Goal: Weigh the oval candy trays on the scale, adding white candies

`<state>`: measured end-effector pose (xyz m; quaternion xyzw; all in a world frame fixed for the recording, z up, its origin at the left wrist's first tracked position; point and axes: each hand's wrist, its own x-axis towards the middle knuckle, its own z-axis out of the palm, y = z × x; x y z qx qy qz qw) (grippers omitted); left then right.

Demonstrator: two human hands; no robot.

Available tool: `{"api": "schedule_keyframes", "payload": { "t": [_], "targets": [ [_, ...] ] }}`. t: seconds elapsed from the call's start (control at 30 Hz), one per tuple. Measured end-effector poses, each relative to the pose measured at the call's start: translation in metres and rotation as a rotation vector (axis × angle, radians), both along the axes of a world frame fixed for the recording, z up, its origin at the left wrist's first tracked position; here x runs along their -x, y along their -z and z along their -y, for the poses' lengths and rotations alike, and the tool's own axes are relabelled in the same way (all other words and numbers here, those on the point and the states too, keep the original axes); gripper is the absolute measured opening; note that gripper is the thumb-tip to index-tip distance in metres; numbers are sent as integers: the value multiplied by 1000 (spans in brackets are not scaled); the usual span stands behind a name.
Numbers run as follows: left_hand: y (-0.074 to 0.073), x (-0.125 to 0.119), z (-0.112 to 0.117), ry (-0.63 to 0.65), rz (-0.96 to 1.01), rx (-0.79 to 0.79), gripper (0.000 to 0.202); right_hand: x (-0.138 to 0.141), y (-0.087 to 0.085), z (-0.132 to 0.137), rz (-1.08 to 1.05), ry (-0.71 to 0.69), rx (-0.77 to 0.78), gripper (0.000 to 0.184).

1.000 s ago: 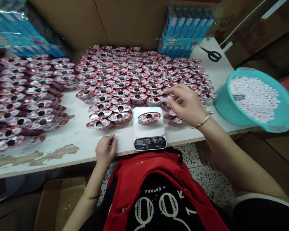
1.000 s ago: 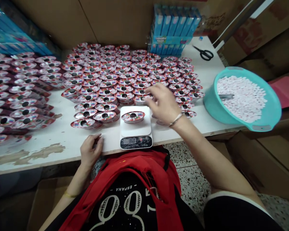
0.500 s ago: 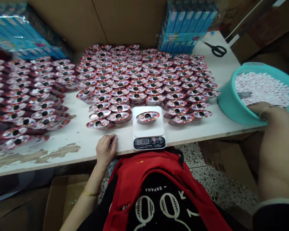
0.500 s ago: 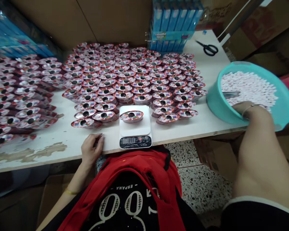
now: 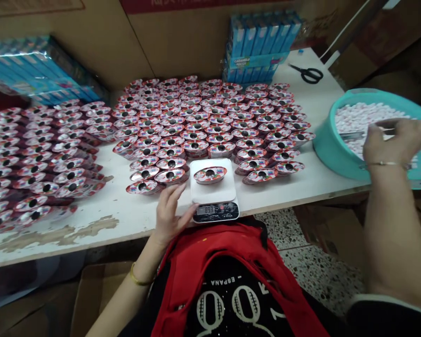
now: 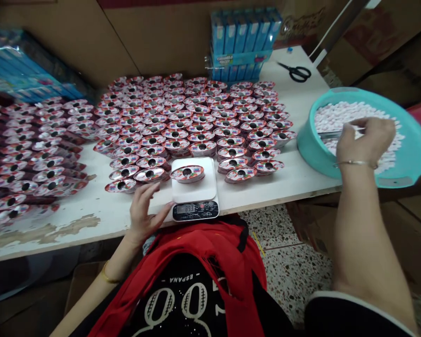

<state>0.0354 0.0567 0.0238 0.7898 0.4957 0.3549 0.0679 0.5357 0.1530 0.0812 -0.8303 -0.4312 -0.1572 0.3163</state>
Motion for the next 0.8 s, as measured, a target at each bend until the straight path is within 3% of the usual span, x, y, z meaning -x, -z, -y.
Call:
{"api": "schedule_keyframes", "payload": {
  "t": [0.07,0.1,0.17,0.23,0.3,0.37,0.47,0.63,0.8],
  "targets": [
    [-10,-22,-19,64,-54,-15,75,63,-10,24,-292,-168,-236,11],
    [-13,-31,-29,81,-91,-7,81,100,-13,39,-555,-302,-252,7],
    [-15,-44,-45,87,-161,38,75,175,-14,71,-1124,-578,-101,17],
    [-19,-51,-54,99,-204,69,54,236,-6,96,-1661,-604,2,25],
    [-28,-54,-55,117,-237,22,35,276,5,108,-2055,-491,-13,22],
    [-39,-55,-50,132,-287,-88,29,294,14,109,-2330,-414,-76,16],
    [-48,-55,-42,141,-380,-215,26,301,17,100,-2523,-386,-167,13],
    [-39,-49,-44,142,-407,-264,24,303,15,87,-2572,-256,-177,22],
    [-41,-44,-44,135,-322,-206,33,299,12,89,-2552,-333,-197,17]
  ]
}}
